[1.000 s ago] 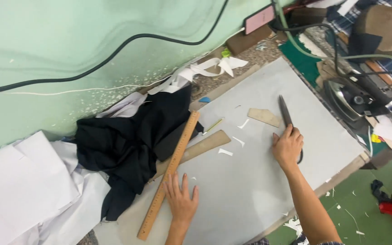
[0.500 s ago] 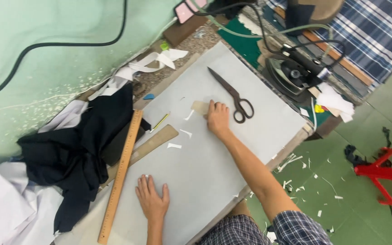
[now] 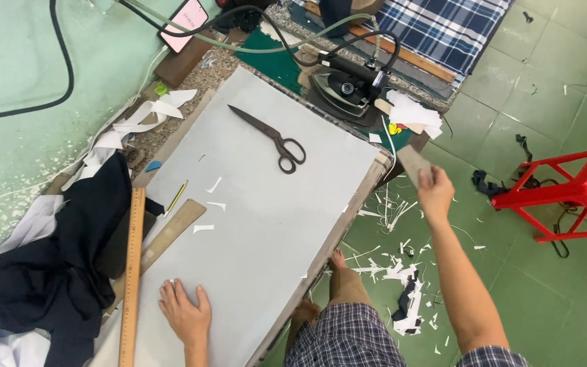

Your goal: The person uses shears to cut a white fabric strip into smaller pieces on a worktable, then sets the shears down and handles black fabric pieces, moving them aside and preparing them for further work.

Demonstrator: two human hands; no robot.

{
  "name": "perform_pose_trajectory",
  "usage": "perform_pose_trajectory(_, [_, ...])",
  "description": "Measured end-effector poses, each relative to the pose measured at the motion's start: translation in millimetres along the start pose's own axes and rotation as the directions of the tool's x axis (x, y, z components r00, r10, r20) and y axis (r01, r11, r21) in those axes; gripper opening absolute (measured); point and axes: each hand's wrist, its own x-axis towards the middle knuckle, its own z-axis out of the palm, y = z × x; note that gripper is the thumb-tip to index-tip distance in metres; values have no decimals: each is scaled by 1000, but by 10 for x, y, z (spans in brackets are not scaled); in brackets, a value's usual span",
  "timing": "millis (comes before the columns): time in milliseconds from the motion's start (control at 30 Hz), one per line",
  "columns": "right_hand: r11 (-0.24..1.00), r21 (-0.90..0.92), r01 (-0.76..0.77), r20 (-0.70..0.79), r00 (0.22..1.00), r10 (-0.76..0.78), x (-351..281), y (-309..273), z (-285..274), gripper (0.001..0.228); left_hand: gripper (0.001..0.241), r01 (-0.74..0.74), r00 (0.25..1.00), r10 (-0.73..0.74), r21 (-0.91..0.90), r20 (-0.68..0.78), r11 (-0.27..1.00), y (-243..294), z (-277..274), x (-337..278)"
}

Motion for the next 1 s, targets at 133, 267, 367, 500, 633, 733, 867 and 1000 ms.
perform_pose_trajectory(133, [976, -109, 189, -83, 977, -198, 1297, 486, 47, 45, 58, -15, 1000, 16, 49, -21, 999, 49, -28, 13])
perform_pose_trajectory(267, [858, -357, 369, -13, 917, -399, 2109, 414, 175, 52, 56, -18, 994, 34, 156, -100, 988, 319, 32, -69])
perform_pose_trajectory(367, [589, -471, 656, 91, 701, -707, 2008, 256, 328, 39, 63, 99, 993, -89, 129, -77, 987, 582, 89, -138])
perform_pose_trajectory(500, [28, -389, 921, 552, 257, -793, 1815, 158, 648, 76, 74, 287, 956, -289, 43, 48, 957, 1066, 136, -251])
perform_pose_trajectory(633, [-94, -292, 952, 746, 165, -645, 1861, 293, 856, 60, 75, 348, 931, -351, 47, 103, 936, 1337, 124, -335])
perform_pose_trajectory(733, [-127, -277, 952, 790, 150, -594, 1824, 589, 602, 80, 76, 403, 892, -407, 57, 197, 913, 1384, 95, -350])
perform_pose_trajectory(867, [-111, -283, 953, 853, 196, -484, 1557, 1137, 166, 93, 79, 435, 852, -444, 96, 279, 895, 1366, 80, -332])
perform_pose_trajectory(1000, [-11, -239, 971, 844, 202, -497, 1418, 1239, 74, 100, 78, 425, 854, -427, 75, 296, 902, 1380, 20, -324])
